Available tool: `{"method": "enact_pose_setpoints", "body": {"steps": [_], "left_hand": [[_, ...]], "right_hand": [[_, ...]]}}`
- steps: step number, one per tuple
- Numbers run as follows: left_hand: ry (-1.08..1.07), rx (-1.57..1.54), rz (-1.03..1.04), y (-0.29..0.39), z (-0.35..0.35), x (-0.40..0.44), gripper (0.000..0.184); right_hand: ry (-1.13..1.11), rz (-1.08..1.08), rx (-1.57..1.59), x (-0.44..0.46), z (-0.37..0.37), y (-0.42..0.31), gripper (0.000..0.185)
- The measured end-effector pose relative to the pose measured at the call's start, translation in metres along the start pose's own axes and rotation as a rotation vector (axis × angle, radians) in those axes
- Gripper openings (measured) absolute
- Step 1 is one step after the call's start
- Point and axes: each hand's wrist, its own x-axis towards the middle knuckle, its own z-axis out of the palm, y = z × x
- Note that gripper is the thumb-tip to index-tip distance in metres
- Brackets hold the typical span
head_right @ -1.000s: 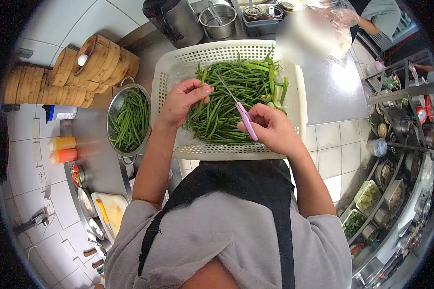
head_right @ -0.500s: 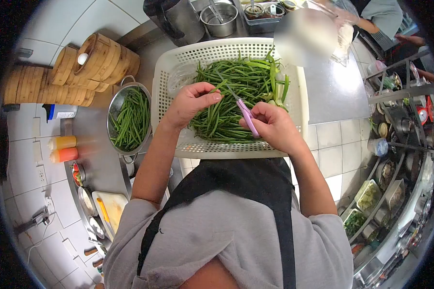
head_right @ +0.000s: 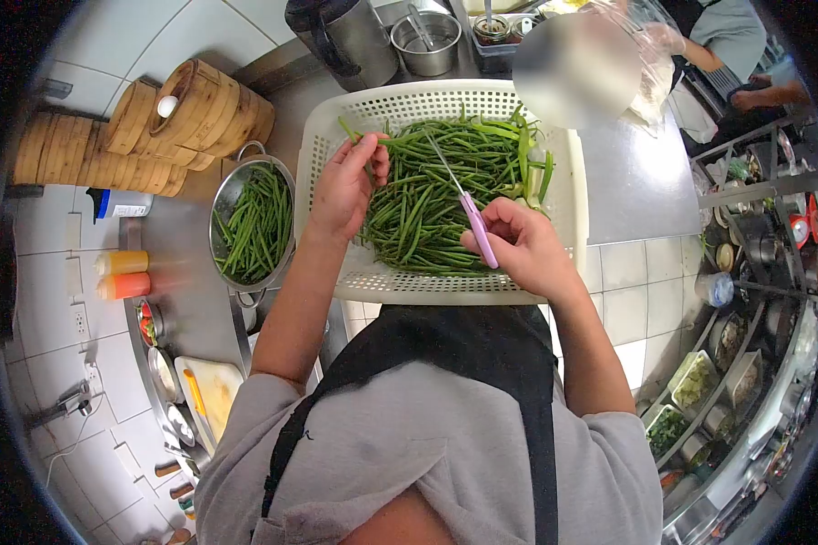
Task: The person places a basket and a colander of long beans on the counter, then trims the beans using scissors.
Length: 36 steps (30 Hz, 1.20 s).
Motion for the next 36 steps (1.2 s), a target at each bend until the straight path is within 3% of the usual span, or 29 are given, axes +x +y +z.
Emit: {"method": "enact_pose_setpoints", "body": {"steps": [3, 20, 27, 30, 32, 36], "left_hand": [[0.047, -0.024, -0.044, 0.006, 0.006, -0.004, 0.022], [-0.115, 0.173, -0.095, 0.011, 0.012, -0.012, 0.020], [-0.164, 0.118, -0.101, 0.006, 0.004, -0.009, 0.018], [-0.115, -0.020, -0.068, 0.002, 0.003, -0.007, 0.023], [0.004, -0.282, -0.073, -0.003, 0.004, -0.004, 0.029], [0.057, -0.381, -0.004, -0.003, 0.014, -0.007, 0.031]], "right_hand": [[0.029, -0.006, -0.012, 0.000, 0.002, -0.003, 0.020], [0.095, -0.023, -0.040, 0.002, -0.001, 0.001, 0.020], [0.082, -0.022, -0.114, 0.002, -0.002, 0.001, 0.018], [0.107, -0.014, -0.046, 0.002, 0.001, -0.002, 0.018], [0.093, -0.019, -0.082, 0.003, -0.003, 0.002, 0.011], [0.000, -0.026, -0.048, -0.003, -0.001, 0.000, 0.012]]}}
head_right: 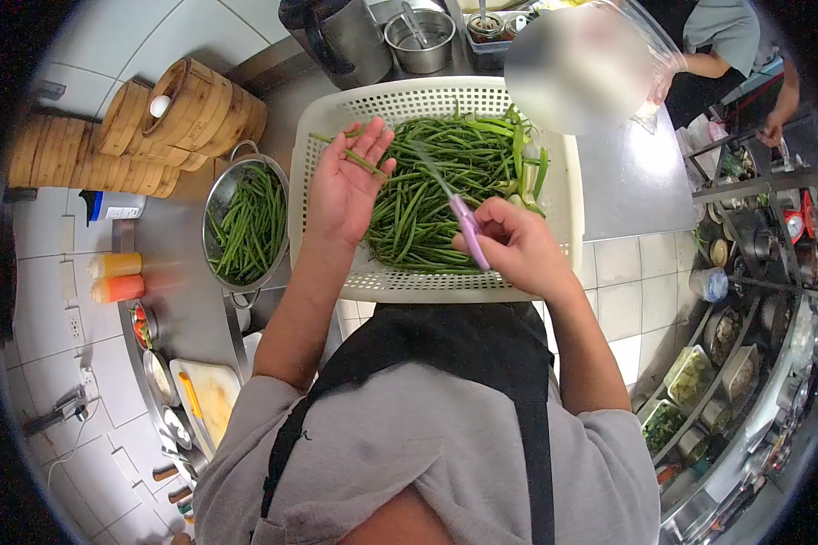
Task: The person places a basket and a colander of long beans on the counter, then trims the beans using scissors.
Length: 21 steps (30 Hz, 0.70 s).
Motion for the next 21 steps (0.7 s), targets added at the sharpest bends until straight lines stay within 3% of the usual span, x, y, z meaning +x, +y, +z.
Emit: {"method": "enact_pose_setpoints", "body": {"steps": [2, 5, 12, 14, 21], "left_hand": [[0.096, 0.030, 0.059, 0.002, 0.015, -0.008, 0.036], [0.058, -0.013, 0.084, -0.003, 0.018, -0.010, 0.042], [0.034, -0.049, 0.118, -0.006, 0.028, -0.019, 0.046], [0.010, -0.068, 0.120, -0.007, 0.031, -0.020, 0.050], [0.017, -0.112, 0.053, -0.017, 0.036, -0.022, 0.050]], "right_hand": [[-0.056, 0.037, -0.190, -0.002, 0.002, -0.004, 0.023], [-0.101, 0.058, -0.214, -0.002, 0.003, -0.008, 0.026], [-0.140, 0.088, -0.178, -0.004, 0.007, -0.017, 0.027], [-0.193, 0.086, -0.361, -0.002, 0.003, -0.010, 0.021], [-0.036, -0.236, -0.385, 0.000, -0.004, 0.001, 0.019]]}}
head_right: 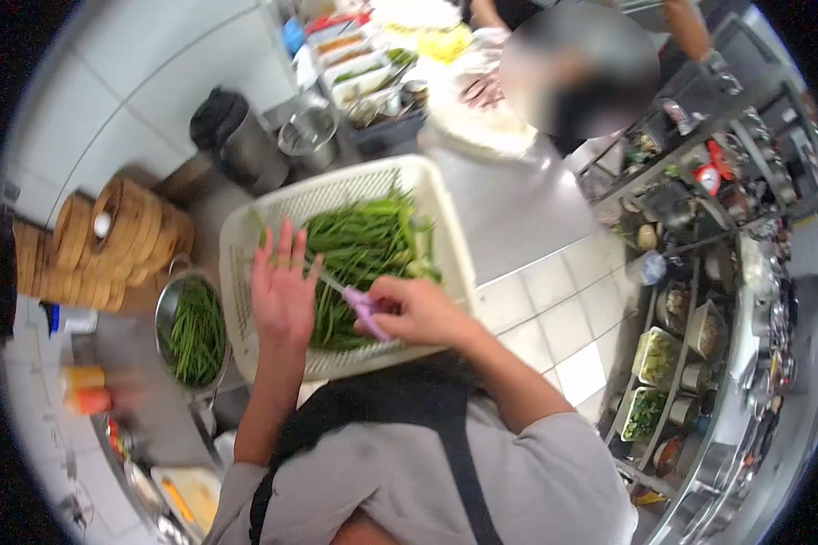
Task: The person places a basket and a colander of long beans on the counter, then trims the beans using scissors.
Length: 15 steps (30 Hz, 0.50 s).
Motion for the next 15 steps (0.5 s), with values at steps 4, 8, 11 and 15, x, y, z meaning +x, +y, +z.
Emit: {"method": "enact_pose_setpoints", "body": {"steps": [4, 8, 11, 15], "left_hand": [[-0.034, 0.017, -0.020, -0.006, 0.008, -0.009, 0.047], [-0.063, 0.001, -0.038, -0.016, -0.002, -0.007, 0.044], [-0.055, 0.012, -0.045, -0.013, 0.000, -0.008, 0.044], [-0.029, 0.029, -0.016, -0.006, 0.003, -0.007, 0.046]], "right_hand": [[-0.026, 0.135, -0.047, 0.000, -0.008, -0.022, 0.022], [0.008, 0.145, -0.017, 0.000, -0.001, -0.005, 0.028], [0.042, 0.071, 0.260, 0.000, 0.011, 0.008, 0.015], [0.015, 0.190, 0.332, 0.003, 0.009, 0.006, 0.012]]}}
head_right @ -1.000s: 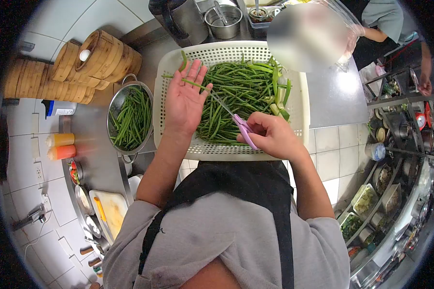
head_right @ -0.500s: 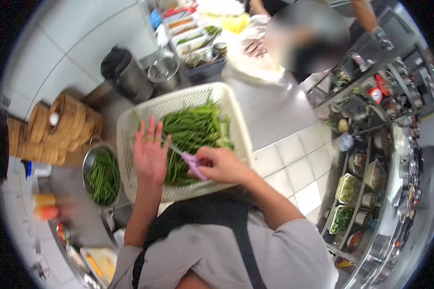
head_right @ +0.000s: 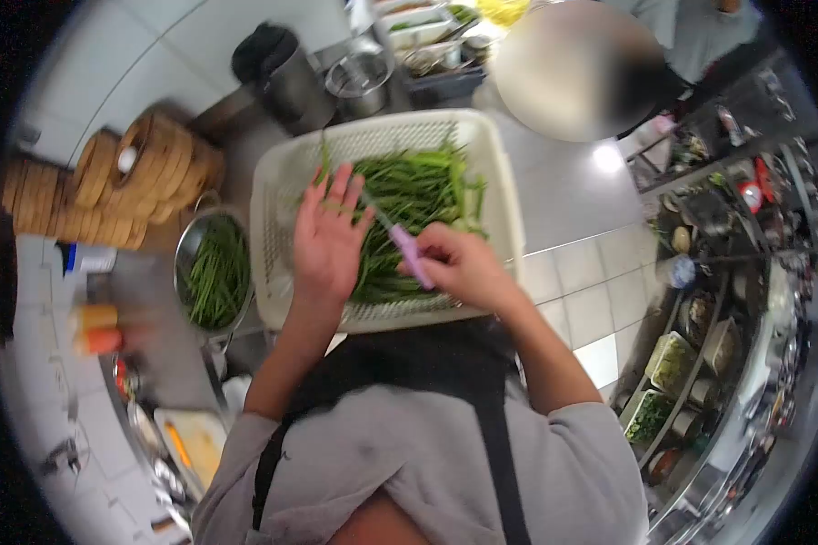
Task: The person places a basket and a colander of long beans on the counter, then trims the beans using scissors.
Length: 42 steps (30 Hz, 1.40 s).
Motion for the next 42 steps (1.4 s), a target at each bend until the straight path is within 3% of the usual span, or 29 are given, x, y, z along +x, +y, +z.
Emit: {"method": "enact_pose_setpoints", "body": {"steps": [8, 11, 15, 16, 30, 42], "left_hand": [[0.021, -0.053, 0.106, 0.024, -0.005, 0.008, 0.051], [0.031, -0.064, 0.148, 0.030, -0.003, 0.012, 0.053], [-0.003, -0.065, 0.127, 0.027, 0.008, 0.008, 0.053], [-0.013, -0.053, 0.118, 0.023, 0.011, 0.005, 0.052], [-0.037, -0.056, 0.054, 0.006, 0.016, -0.006, 0.047], [-0.010, 0.014, 0.069, 0.006, 0.000, 0.000, 0.042]], "right_hand": [[0.048, 0.006, -0.225, 0.000, 0.002, -0.016, 0.023], [-0.084, 0.036, -0.336, -0.002, 0.000, -0.019, 0.026], [-0.120, -0.004, -0.342, -0.005, 0.006, -0.027, 0.022], [-0.062, 0.017, -0.178, -0.005, 0.008, -0.016, 0.022], [0.098, -0.065, -0.137, -0.001, 0.005, -0.007, 0.022], [0.049, 0.035, -0.170, 0.000, 0.005, -0.011, 0.013]]}}
